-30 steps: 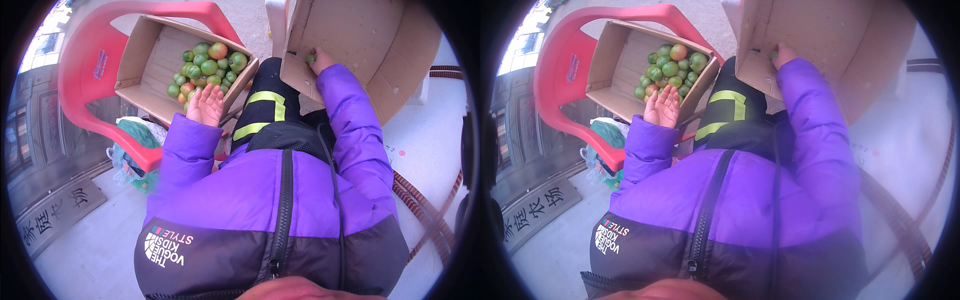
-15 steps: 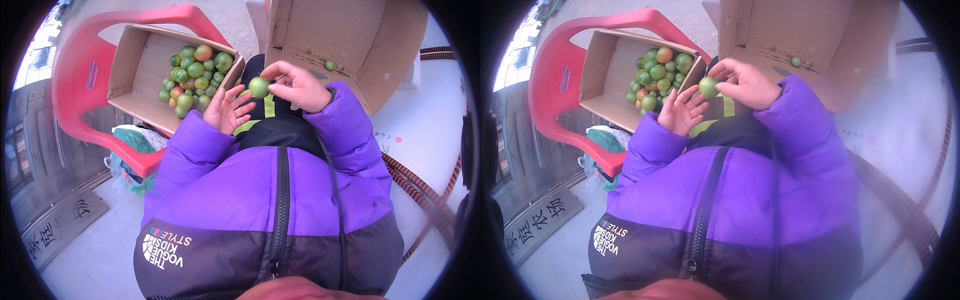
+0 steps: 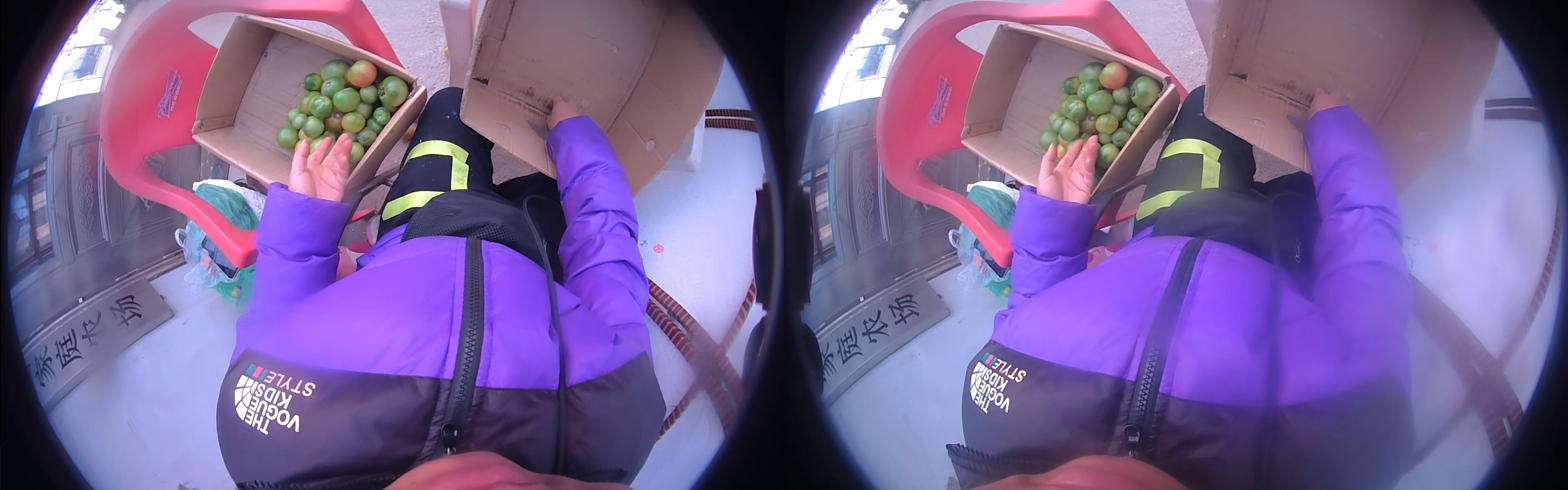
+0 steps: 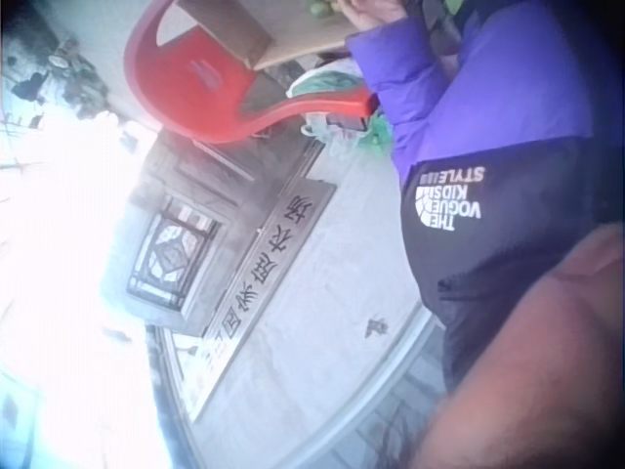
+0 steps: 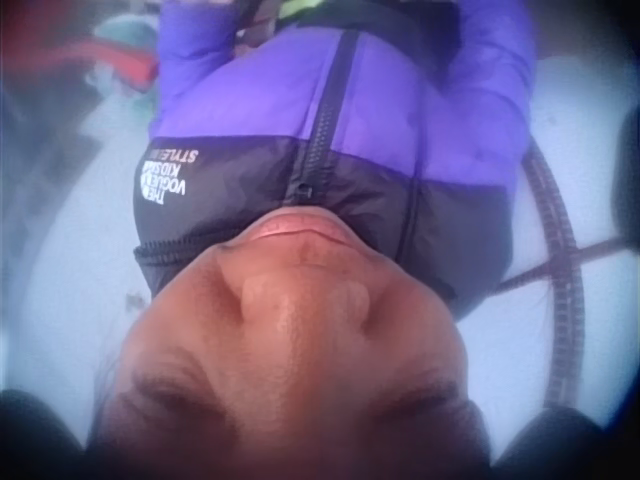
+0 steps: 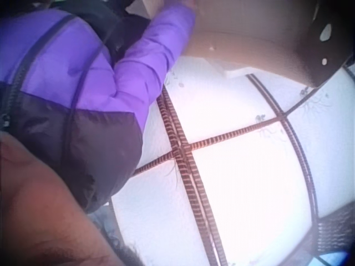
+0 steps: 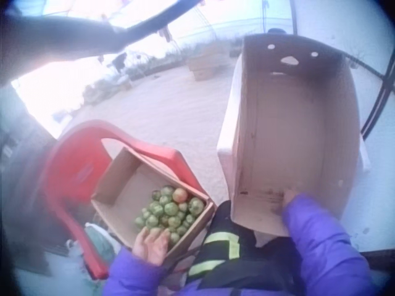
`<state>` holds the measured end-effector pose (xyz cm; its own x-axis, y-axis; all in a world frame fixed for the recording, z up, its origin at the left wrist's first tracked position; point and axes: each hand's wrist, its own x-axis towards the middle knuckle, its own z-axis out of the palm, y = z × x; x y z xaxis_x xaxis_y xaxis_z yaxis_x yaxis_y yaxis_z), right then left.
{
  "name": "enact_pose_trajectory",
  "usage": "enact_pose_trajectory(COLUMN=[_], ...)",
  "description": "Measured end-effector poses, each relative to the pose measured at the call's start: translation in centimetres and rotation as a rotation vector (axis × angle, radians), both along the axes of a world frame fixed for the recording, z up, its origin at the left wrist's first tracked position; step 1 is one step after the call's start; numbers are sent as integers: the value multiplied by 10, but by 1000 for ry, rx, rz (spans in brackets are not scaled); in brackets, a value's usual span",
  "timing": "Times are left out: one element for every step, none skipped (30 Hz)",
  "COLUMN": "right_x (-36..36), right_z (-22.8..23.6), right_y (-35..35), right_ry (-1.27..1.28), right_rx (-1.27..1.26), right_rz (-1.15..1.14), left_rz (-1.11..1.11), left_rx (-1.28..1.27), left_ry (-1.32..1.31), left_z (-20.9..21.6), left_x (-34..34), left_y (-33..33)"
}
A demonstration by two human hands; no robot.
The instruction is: The person sits with two cardboard boxes on their lap and transfers green tomatoes from one box to the other by hand. They occasionally pause to handle a smartphone placed on the chair beside them.
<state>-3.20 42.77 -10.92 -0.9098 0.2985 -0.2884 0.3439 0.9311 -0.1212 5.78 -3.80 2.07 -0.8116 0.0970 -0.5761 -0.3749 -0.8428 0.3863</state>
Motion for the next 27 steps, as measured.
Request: enact_pose_trajectory(right_x=[3,4,3,2,-1,-4,-10,-12,-11,-8,-6,2,15,26,33,37,41,43,46,50,56,60,61,60,56,52,48], right_z=[1,1,1,0,0,-1,0,3,9,19,34,53,74,98,120,139,156,170,181,189,195,199,200,198,195,190,184], right_y=[2,4,7,11,14,17,18,17,15,11,6,-2,-12,-21,-35,-50,-67,-84,-103,-121,-135,-148,-159,-168,-169,-170,-167], right_ry=[5,28,-4,-22,-35,-45,-49,-76,42,142,205,287,336,296,250,210,160,106,30,-36,-185,-319,-417,-521,-431,-352,-335], right_rx=[-23,-36,-66,-89,-114,-132,-153,-161,-358,-546,-705,-1044,-1401,-1623,-1948,-1985,-2076,-2162,-2204,-2268,-2170,-2096,-1992,-1893,-1894,-1901,-1936], right_rz=[34,63,61,57,64,24,-4,-48,-61,-86,-177,-207,-222,-285,-186,-217,-171,-127,-46,79,114,201,372,544,556,573,435], left_rz=[-32,-84,-75,-83,-101,-103,-115,-136,-153,-175,-177,-159,-175,-178,-191,-188,-220,-261,-285,-322,-405,-489,-528,-557,-582,-606,-540], left_rx=[14,65,44,51,72,-15,-89,-148,-138,-117,-148,-234,-215,-226,-195,-202,-195,-192,-171,-106,14,159,-27,-93,-160,-129,19], left_ry=[38,81,67,70,100,79,85,103,132,179,187,160,181,170,219,204,248,311,263,297,289,326,392,458,524,417,409], left_z=[0,0,0,0,-1,-1,-1,-2,-2,-1,1,2,5,9,13,17,21,24,27,28,29,29,30,31,33,37,41], left_x=[1,1,0,-1,-1,-1,-1,0,1,3,3,5,3,1,-1,-3,-5,-7,-10,-11,-14,-17,-9,-6,-4,-5,-6], left_y=[3,5,7,8,9,10,11,12,14,16,19,25,32,38,47,58,69,80,90,100,110,119,130,137,144,146,147])
